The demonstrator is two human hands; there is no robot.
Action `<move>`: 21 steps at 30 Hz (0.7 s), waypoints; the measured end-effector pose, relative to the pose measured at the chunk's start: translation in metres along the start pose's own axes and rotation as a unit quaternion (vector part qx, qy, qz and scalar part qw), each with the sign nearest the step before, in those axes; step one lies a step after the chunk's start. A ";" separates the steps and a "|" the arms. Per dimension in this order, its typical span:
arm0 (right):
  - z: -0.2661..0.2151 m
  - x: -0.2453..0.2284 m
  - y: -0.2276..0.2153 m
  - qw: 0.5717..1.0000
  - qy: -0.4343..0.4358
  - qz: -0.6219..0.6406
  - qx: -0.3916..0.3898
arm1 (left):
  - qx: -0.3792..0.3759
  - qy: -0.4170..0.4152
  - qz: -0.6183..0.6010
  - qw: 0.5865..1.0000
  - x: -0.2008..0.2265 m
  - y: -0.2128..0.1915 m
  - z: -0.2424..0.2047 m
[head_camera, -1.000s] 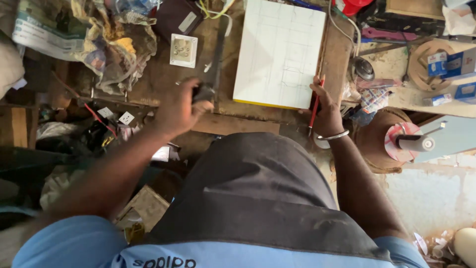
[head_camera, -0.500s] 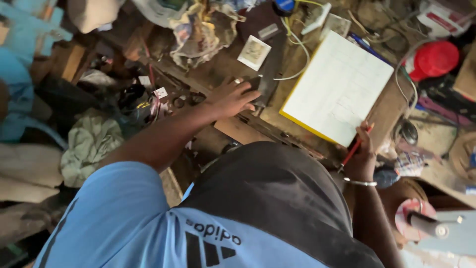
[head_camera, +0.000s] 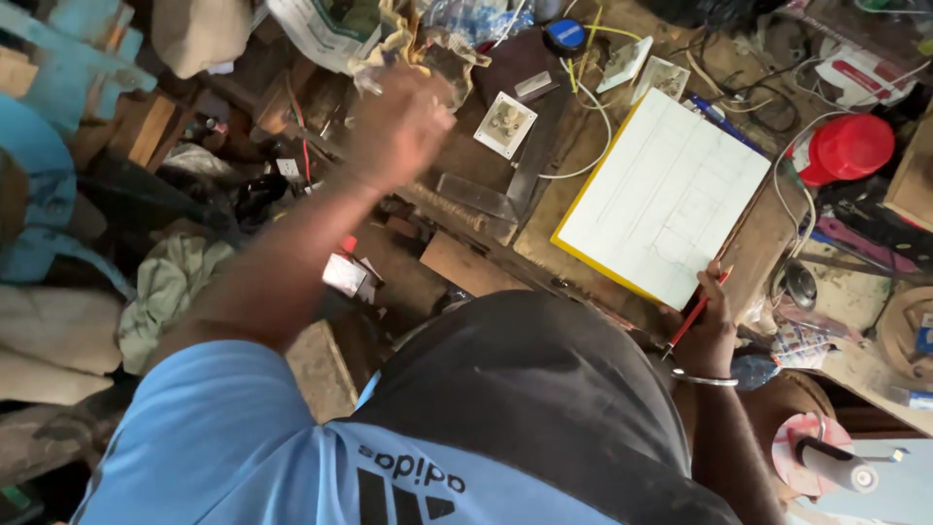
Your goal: Use a ruler and pencil to draw a technical diagram on a white board.
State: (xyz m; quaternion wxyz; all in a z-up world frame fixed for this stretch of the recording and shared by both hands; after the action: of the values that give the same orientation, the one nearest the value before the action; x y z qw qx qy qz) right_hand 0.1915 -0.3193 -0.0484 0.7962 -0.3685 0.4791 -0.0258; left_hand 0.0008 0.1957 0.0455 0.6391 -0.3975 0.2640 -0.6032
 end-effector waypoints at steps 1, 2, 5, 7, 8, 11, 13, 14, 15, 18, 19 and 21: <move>0.001 -0.001 0.000 1.000 0.012 0.004 -0.004 | 0.161 0.012 0.071 0.984 -0.024 -0.016 0.004; 0.001 0.000 0.000 1.000 0.014 0.003 0.000 | 0.162 0.016 0.069 0.984 -0.052 -0.020 0.004; 0.000 0.001 0.002 0.999 0.035 0.025 0.009 | 0.181 -0.130 0.196 0.955 -0.148 -0.034 0.003; 0.000 0.001 0.002 0.999 -0.009 0.039 0.020 | 0.090 -0.249 0.232 0.936 -0.217 -0.032 0.004; 0.002 0.000 0.001 0.999 -0.006 0.036 0.033 | 0.094 -0.238 0.226 0.940 -0.234 -0.034 0.005; 0.003 -0.005 0.001 0.998 0.040 0.040 0.026 | 0.005 -0.318 0.257 0.912 -0.287 -0.029 0.008; 0.007 -0.015 0.001 0.997 0.002 0.077 0.001 | 0.003 -0.274 0.253 0.928 -0.308 -0.022 0.010; 0.007 -0.016 0.001 0.997 0.007 0.073 0.010 | 0.004 -0.266 0.247 0.932 -0.307 -0.020 0.018; 0.008 -0.016 0.001 0.996 0.029 0.080 0.000 | -0.031 -0.298 0.217 0.929 -0.308 -0.018 0.021; 0.007 -0.010 0.004 0.994 0.067 0.089 -0.005 | -0.109 -0.339 0.224 0.907 -0.332 0.000 0.026; 0.005 -0.007 0.005 0.992 0.079 0.094 -0.006 | -0.151 -0.354 0.266 0.884 -0.344 0.009 0.024; 0.007 -0.012 0.004 0.993 0.090 0.078 -0.008 | -0.148 -0.369 0.276 0.875 -0.375 0.029 0.014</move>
State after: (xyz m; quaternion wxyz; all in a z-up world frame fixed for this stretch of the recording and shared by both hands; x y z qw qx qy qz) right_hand 0.1893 -0.3080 -0.0405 0.7466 -0.3326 0.5762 0.0076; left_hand -0.0211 0.5652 -0.0243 0.7642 -0.5920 0.1943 -0.1664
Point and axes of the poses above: each hand's wrist, its own z-axis towards the middle knuckle, its own y-axis out of the palm, x = y × z, the point moved 3 cm from there along z, towards the middle knuckle, and after that the axes turned 13 degrees about z, right-handed, at the moved point
